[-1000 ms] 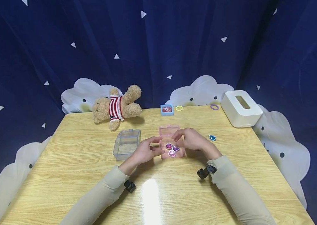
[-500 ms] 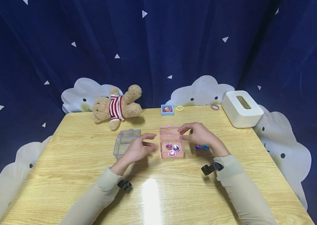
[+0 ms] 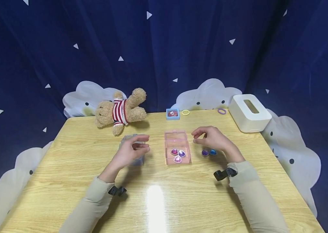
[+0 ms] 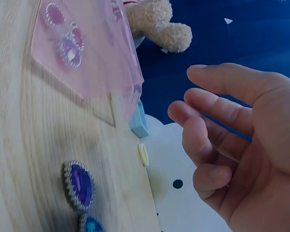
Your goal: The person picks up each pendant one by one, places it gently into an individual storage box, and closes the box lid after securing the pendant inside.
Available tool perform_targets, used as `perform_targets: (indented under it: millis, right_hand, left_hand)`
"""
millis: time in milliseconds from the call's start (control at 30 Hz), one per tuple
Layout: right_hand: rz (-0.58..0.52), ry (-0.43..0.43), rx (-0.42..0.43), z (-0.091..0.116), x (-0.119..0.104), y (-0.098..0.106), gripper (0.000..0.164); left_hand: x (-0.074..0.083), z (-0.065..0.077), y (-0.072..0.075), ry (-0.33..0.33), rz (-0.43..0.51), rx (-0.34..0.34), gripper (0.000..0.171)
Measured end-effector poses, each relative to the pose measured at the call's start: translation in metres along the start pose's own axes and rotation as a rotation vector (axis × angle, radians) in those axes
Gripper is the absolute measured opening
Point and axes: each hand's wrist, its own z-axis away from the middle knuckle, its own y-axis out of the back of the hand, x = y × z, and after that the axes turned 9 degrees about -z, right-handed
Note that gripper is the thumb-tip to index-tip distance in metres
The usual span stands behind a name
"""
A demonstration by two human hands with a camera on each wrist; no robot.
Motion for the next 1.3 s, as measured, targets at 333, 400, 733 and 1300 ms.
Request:
perform_targets:
  millis: [333,400,733,1300]
  right_hand:
    - [-0.013,-0.046,-0.018,0.005,0.014,0.004,0.030]
    - [-0.017,-0.051,-0.026,0.006,0.017,0.004,0.029]
    - [-0.020,-0.070,-0.067,0.015,0.036,0.005,0.028]
    - [0.009,-0.098,-0.127,0.023,0.056,-0.006,0.031]
  left_hand:
    - [-0.012,0.010,0.031,0.080,-0.006,0.086,0.046]
    - [-0.016,0.012,0.035,0.097,-0.016,0.098,0.047]
    - [-0.037,0.024,0.056,0.138,-0.059,0.154,0.046]
    - [-0.055,0.032,0.072,0.230,-0.111,0.129,0.050]
